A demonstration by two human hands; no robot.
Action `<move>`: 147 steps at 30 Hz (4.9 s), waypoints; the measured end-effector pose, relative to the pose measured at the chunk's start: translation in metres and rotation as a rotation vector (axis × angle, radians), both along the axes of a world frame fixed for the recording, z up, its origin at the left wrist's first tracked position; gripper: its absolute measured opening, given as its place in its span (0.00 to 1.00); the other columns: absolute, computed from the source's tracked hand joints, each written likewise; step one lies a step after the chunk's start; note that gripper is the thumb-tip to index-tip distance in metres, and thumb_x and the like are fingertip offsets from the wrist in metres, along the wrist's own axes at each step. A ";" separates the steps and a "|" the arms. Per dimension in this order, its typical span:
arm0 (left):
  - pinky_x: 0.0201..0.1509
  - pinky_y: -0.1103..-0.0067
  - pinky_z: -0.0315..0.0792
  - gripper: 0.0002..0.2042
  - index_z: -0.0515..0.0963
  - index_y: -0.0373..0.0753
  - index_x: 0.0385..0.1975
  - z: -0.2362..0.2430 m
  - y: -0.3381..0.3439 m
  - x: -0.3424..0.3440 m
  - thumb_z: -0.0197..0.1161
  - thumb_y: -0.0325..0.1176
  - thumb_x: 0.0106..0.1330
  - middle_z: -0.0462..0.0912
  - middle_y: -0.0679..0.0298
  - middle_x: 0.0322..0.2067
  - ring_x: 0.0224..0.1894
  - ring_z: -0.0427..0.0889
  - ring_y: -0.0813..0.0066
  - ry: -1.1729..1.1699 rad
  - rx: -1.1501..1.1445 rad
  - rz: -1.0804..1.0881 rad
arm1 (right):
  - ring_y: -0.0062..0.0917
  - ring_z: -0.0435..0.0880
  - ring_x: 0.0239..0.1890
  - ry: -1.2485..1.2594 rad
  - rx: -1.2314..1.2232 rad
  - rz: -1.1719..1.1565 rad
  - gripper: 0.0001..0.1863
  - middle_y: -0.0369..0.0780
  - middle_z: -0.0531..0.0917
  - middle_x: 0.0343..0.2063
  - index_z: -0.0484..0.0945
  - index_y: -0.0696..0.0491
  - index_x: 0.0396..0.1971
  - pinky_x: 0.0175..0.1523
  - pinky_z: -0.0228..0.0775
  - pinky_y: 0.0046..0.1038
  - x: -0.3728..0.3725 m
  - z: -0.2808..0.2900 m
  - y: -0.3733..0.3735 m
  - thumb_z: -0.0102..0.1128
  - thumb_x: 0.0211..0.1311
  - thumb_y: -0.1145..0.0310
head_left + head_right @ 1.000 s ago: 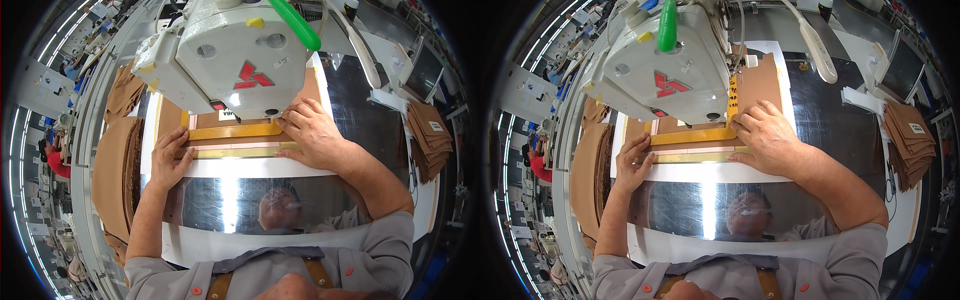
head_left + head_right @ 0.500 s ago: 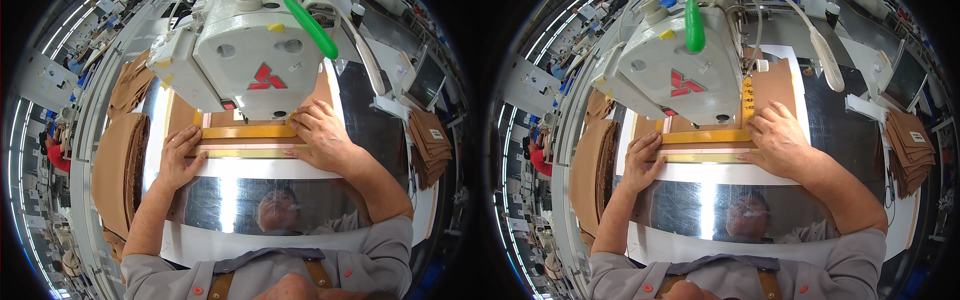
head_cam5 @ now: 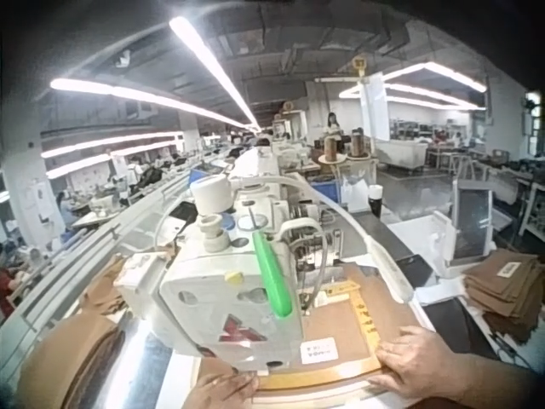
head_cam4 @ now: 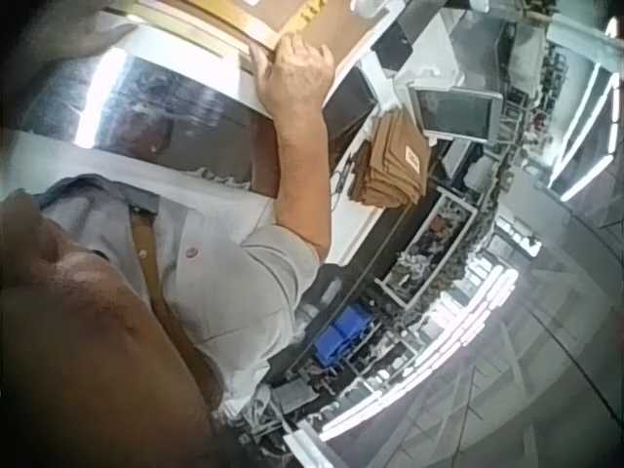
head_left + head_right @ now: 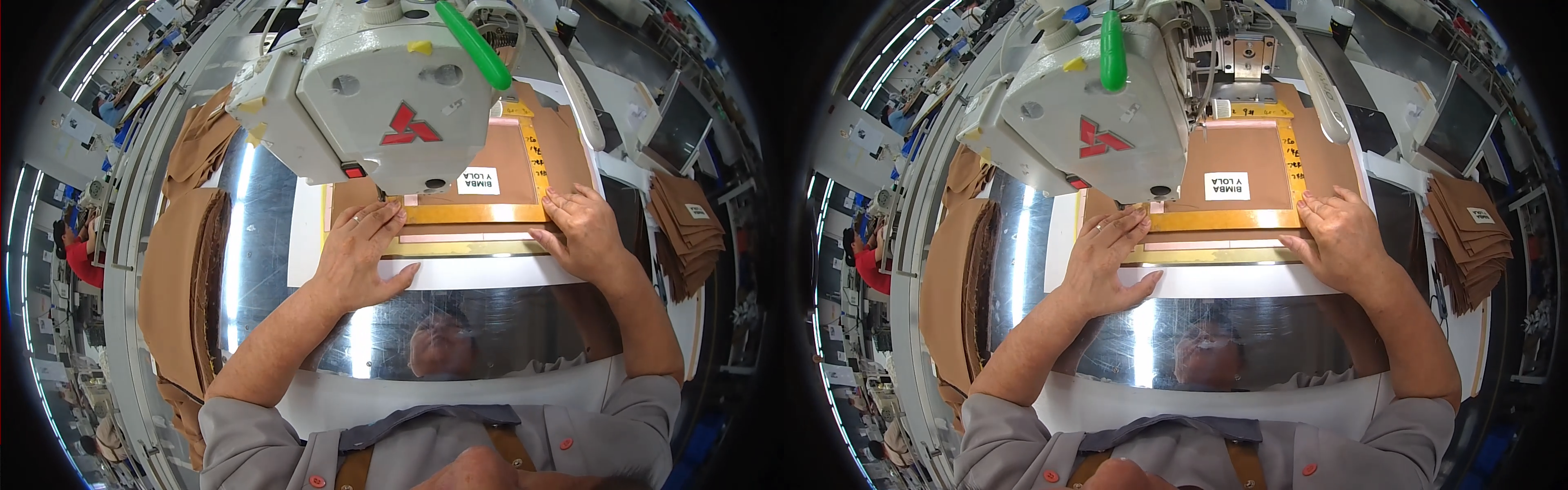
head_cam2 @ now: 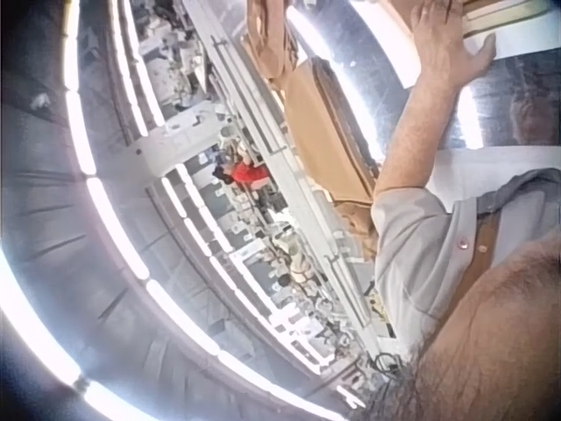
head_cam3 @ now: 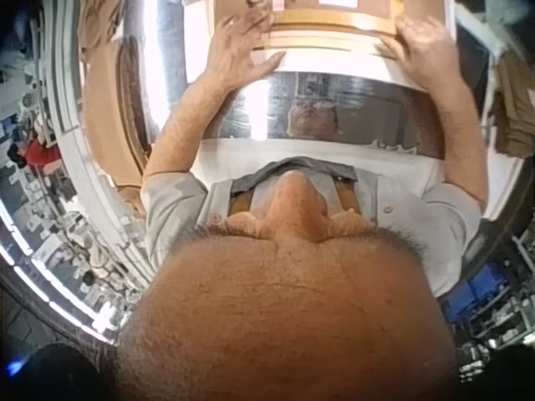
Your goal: Using a programmable industrial sewing machine to attach pockets with brand labels to fabric garment panels.
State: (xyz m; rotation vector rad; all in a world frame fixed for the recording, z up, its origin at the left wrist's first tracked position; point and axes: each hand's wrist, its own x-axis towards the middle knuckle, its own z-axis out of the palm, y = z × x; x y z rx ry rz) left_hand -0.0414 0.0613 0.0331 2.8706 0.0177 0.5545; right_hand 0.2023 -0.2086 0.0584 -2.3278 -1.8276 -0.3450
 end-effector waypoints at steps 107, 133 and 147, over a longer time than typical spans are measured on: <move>0.70 0.72 0.71 0.43 0.60 0.38 0.64 0.040 0.032 0.020 0.84 0.25 0.50 0.73 0.58 0.60 0.63 0.76 0.68 -0.496 -0.853 0.168 | 0.38 0.69 0.71 0.230 -0.126 0.138 0.34 0.47 0.77 0.63 0.76 0.60 0.62 0.74 0.63 0.40 -0.041 -0.009 0.094 0.59 0.70 0.45; 0.69 0.68 0.70 0.48 0.58 0.37 0.67 0.042 0.045 0.014 0.86 0.33 0.49 0.74 0.57 0.60 0.64 0.74 0.65 -0.472 -0.982 0.094 | 0.39 0.72 0.70 0.182 0.008 0.184 0.35 0.48 0.78 0.61 0.77 0.62 0.60 0.71 0.66 0.38 -0.044 -0.021 0.083 0.62 0.68 0.46; 0.68 0.67 0.65 0.26 0.80 0.39 0.49 0.001 0.019 -0.029 0.81 0.35 0.51 0.80 0.58 0.55 0.61 0.76 0.64 -0.061 -0.559 0.307 | 0.40 0.71 0.70 0.206 0.020 0.203 0.34 0.48 0.79 0.61 0.77 0.63 0.59 0.72 0.65 0.38 -0.044 -0.021 0.084 0.62 0.68 0.46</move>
